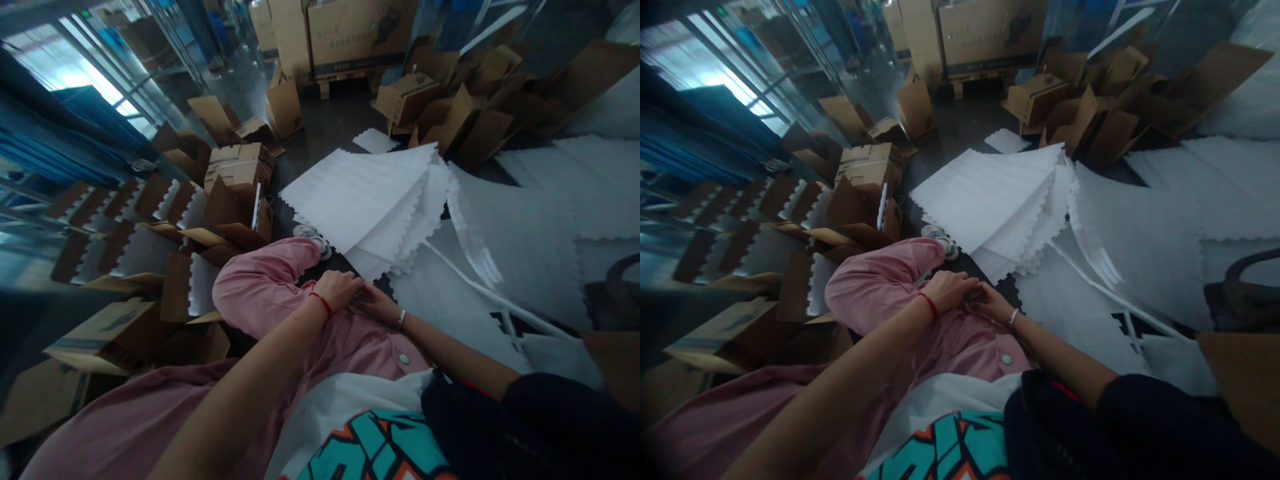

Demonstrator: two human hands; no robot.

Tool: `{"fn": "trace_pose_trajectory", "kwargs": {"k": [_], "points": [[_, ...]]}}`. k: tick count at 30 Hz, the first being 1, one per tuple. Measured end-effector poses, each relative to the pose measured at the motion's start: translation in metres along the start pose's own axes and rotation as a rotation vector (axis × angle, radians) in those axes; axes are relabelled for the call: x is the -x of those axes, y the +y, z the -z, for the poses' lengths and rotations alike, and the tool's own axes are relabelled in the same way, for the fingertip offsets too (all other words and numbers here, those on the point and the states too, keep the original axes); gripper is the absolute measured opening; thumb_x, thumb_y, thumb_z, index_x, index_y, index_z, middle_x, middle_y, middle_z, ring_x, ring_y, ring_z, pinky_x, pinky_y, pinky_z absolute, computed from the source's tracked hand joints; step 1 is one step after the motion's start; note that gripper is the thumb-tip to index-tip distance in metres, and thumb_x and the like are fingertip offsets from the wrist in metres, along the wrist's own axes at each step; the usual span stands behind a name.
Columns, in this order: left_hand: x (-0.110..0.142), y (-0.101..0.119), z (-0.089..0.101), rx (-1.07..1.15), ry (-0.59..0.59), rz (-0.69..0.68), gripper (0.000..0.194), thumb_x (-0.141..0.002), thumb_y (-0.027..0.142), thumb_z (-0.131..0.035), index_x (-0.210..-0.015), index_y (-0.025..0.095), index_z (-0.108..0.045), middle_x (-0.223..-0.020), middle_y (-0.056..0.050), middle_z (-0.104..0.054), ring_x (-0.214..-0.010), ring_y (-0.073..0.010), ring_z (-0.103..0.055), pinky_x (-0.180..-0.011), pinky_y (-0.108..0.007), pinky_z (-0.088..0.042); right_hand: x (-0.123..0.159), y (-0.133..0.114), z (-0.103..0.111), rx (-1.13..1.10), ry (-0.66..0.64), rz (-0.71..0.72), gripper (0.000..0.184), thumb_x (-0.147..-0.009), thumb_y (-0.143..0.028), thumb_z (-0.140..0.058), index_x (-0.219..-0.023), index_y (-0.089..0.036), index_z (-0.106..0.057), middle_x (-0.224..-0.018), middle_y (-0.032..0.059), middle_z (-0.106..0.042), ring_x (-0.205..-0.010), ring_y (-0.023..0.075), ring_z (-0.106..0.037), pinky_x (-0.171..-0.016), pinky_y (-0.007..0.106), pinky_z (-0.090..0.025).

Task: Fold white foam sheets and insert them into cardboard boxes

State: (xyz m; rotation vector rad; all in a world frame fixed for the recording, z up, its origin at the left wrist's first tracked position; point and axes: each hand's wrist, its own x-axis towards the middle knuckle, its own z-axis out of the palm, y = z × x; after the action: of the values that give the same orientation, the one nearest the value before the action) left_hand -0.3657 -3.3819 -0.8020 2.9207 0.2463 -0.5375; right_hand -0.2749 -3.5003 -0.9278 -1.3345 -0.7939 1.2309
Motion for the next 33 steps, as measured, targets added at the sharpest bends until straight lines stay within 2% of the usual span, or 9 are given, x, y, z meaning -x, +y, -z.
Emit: {"fn": "trace_pose_trajectory", "kwargs": {"k": [4, 8, 14, 18, 21, 24, 26, 28, 33], "points": [[0.005, 0.006, 0.0, -0.063, -0.069, 0.04, 0.023, -0.087, 0.018, -0.04, -0.093, 0.016, -0.062, -0.096, -0.012, -0.063, -0.086, -0.0266, -0.064, -0.063, -0.033, -0.048, -0.02, 0.007, -0.033, 0.268, -0.183, 0.03, 0.027, -0.07, -0.036, -0.066, -0.088, -0.016, -0.064, -0.079, 0.0049, -0.068, -0.073, 0.0179, -0.061, -0.068, 0.031, -0.051], [0.006, 0.013, 0.004, -0.073, -0.081, 0.092, 0.025, -0.086, 0.015, -0.039, -0.094, 0.015, -0.063, -0.095, -0.014, -0.065, -0.087, -0.0267, -0.064, -0.064, -0.033, -0.048, -0.02, -0.004, -0.033, 0.405, -0.061, 0.062, 0.02, -0.072, -0.033, -0.064, -0.076, -0.014, -0.064, -0.07, 0.0065, -0.067, -0.067, 0.0189, -0.058, -0.064, 0.031, -0.048], [0.012, 0.035, 0.024, -0.026, -0.063, 0.028, 0.025, -0.081, 0.033, -0.052, -0.094, 0.014, -0.063, -0.097, -0.015, -0.065, -0.09, -0.029, -0.062, -0.071, -0.035, -0.045, 0.056, -0.053, 0.002, 0.504, 0.134, 0.242, 0.014, -0.078, -0.032, -0.061, -0.078, -0.018, -0.063, -0.082, 0.0034, -0.066, -0.079, 0.018, -0.06, -0.075, 0.03, -0.046], [0.024, 0.055, 0.023, 0.032, -0.146, -0.016, 0.021, -0.082, 0.029, -0.051, -0.079, 0.015, -0.068, -0.087, -0.013, -0.068, -0.089, -0.0246, -0.061, -0.085, -0.038, -0.039, 0.096, -0.074, 0.004, 0.626, 0.1, 0.389, 0.014, -0.083, -0.029, -0.056, -0.073, -0.023, -0.065, -0.081, 0.0045, -0.066, -0.085, 0.0194, -0.06, -0.082, 0.034, -0.047], [0.025, 0.053, 0.014, 0.049, -0.185, 0.078, 0.024, -0.084, 0.026, -0.047, -0.084, 0.017, -0.069, -0.097, -0.013, -0.067, -0.102, -0.0266, -0.056, -0.1, -0.046, -0.027, 0.103, -0.073, -0.002, 0.664, 0.018, 0.394, 0.022, -0.086, -0.026, -0.05, -0.069, -0.025, -0.065, -0.071, 0.0029, -0.065, -0.08, 0.0185, -0.061, -0.086, 0.037, -0.046], [0.01, 0.039, 0.006, 0.029, -0.19, 0.276, 0.03, -0.083, 0.026, -0.046, -0.104, 0.015, -0.065, -0.123, -0.019, -0.055, -0.118, -0.0369, -0.044, -0.099, -0.063, -0.02, 0.096, -0.068, -0.008, 0.674, -0.042, 0.409, 0.024, -0.088, -0.024, -0.047, -0.07, -0.023, -0.062, -0.072, 0.0028, -0.064, -0.079, 0.0169, -0.06, -0.086, 0.035, -0.046], [-0.003, 0.029, 0.001, 0.043, -0.243, 0.387, 0.037, -0.079, 0.026, -0.052, -0.113, 0.014, -0.06, -0.126, -0.022, -0.051, -0.115, -0.0405, -0.047, -0.091, -0.066, -0.029, 0.087, -0.063, -0.009, 0.668, -0.038, 0.385, 0.019, -0.087, -0.025, -0.049, -0.071, -0.022, -0.06, -0.075, 0.0032, -0.063, -0.08, 0.0168, -0.059, -0.086, 0.035, -0.046], [-0.009, 0.019, -0.004, 0.084, -0.314, 0.418, 0.042, -0.072, 0.026, -0.061, -0.113, 0.015, -0.059, -0.118, -0.022, -0.058, -0.105, -0.0378, -0.055, -0.084, -0.059, -0.041, 0.076, -0.054, -0.005, 0.605, -0.018, 0.303, 0.005, -0.083, -0.027, -0.056, -0.082, -0.022, -0.057, -0.076, 0.0022, -0.061, -0.077, 0.0164, -0.059, -0.083, 0.034, -0.046], [0.018, -0.003, -0.009, 0.185, -0.261, 0.238, 0.03, -0.084, 0.036, -0.045, -0.102, 0.023, -0.064, -0.108, -0.01, -0.066, -0.1, -0.0253, -0.06, -0.086, -0.04, -0.046, 0.044, -0.02, 0.013, 0.265, -0.041, 0.037, 0.067, -0.071, -0.035, -0.069, -0.126, -0.021, -0.035, -0.094, 0.0037, -0.058, -0.088, 0.0166, -0.059, -0.087, 0.037, -0.045]]}}
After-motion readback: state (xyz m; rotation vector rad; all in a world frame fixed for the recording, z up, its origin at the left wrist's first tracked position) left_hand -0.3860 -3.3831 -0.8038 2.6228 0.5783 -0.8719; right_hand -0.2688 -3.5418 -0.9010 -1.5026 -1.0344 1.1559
